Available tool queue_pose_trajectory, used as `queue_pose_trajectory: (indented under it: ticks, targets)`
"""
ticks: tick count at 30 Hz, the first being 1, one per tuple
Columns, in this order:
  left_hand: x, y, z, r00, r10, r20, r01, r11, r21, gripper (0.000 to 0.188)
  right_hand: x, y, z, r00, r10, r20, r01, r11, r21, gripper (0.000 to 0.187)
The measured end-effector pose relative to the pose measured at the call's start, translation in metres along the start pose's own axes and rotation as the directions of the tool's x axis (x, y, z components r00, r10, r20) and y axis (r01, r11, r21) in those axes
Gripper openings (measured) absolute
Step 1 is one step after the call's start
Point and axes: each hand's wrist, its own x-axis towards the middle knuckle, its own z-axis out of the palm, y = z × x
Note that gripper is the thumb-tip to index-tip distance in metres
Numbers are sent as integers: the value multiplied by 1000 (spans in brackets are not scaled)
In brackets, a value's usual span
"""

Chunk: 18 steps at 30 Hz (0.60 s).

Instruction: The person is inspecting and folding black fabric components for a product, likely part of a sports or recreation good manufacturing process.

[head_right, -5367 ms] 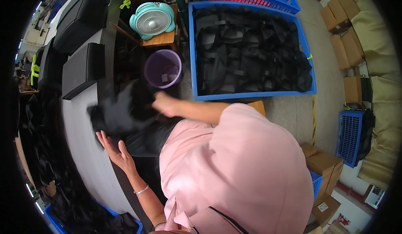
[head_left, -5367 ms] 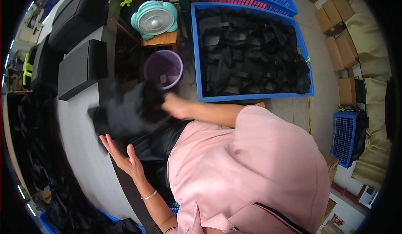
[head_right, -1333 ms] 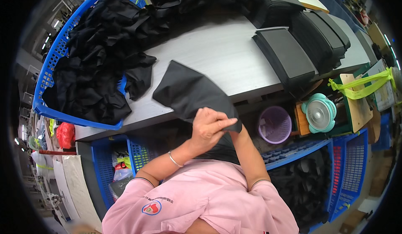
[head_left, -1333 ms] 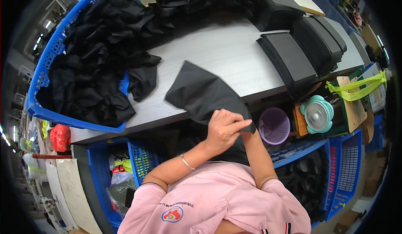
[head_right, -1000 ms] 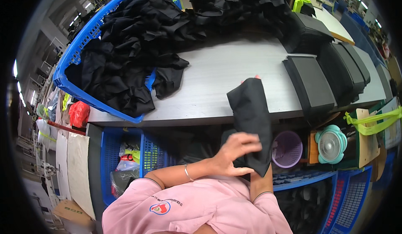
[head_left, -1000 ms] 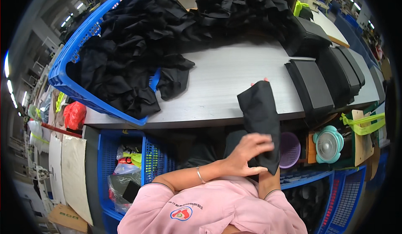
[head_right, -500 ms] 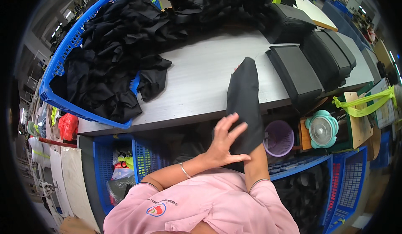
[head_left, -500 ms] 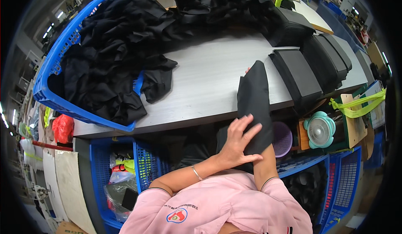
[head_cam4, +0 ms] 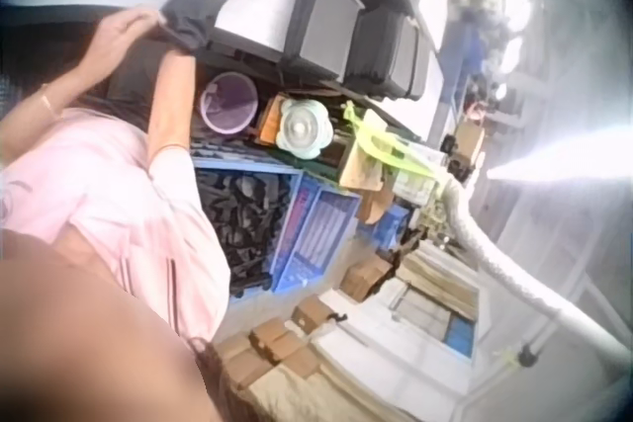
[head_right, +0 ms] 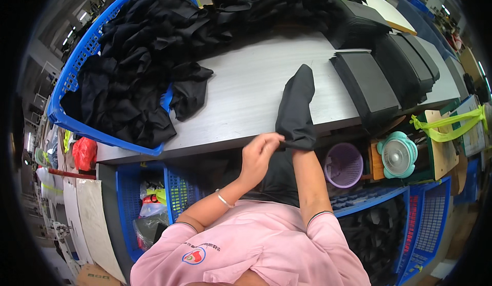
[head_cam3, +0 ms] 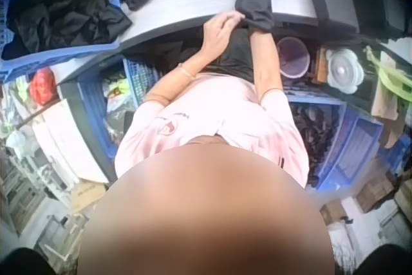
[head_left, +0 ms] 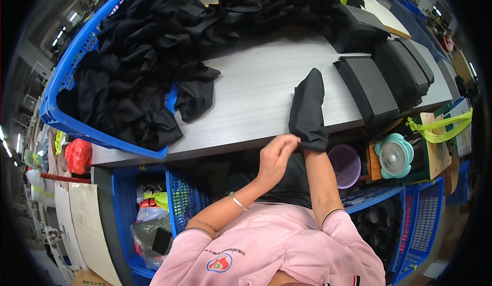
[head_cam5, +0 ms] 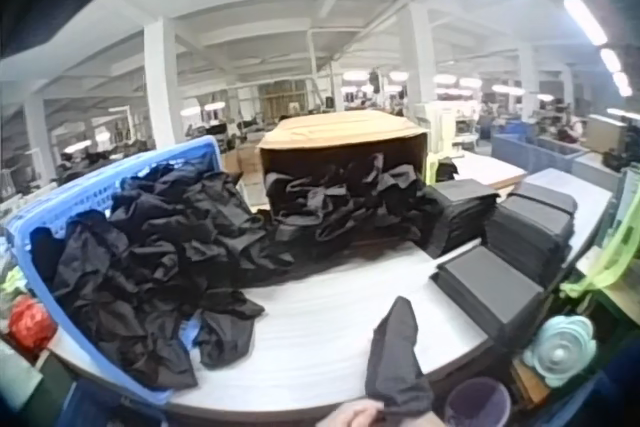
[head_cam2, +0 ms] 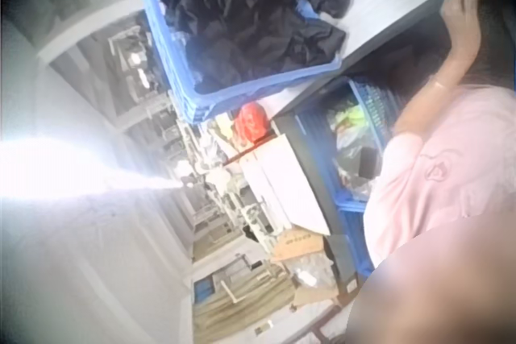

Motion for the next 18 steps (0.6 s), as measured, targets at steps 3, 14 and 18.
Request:
queue_pose_trajectory:
  ticks: [3, 14, 18]
  targets:
    - [50, -9, -1, 976, 14, -218, -20, 1000, -22, 25, 9, 25, 17, 996, 74, -57, -64, 986, 152, 25]
    - [159, -62, -50, 923, -46, -382, 158, 950, 268, 30, -104, 40, -9, 960, 134, 245, -14, 898, -440, 30]
    - [167, -50, -77, 952, -90, -292, -13, 943, -334, 22, -145, 26, -38, 894, 315, 319, -279, 948, -153, 26]
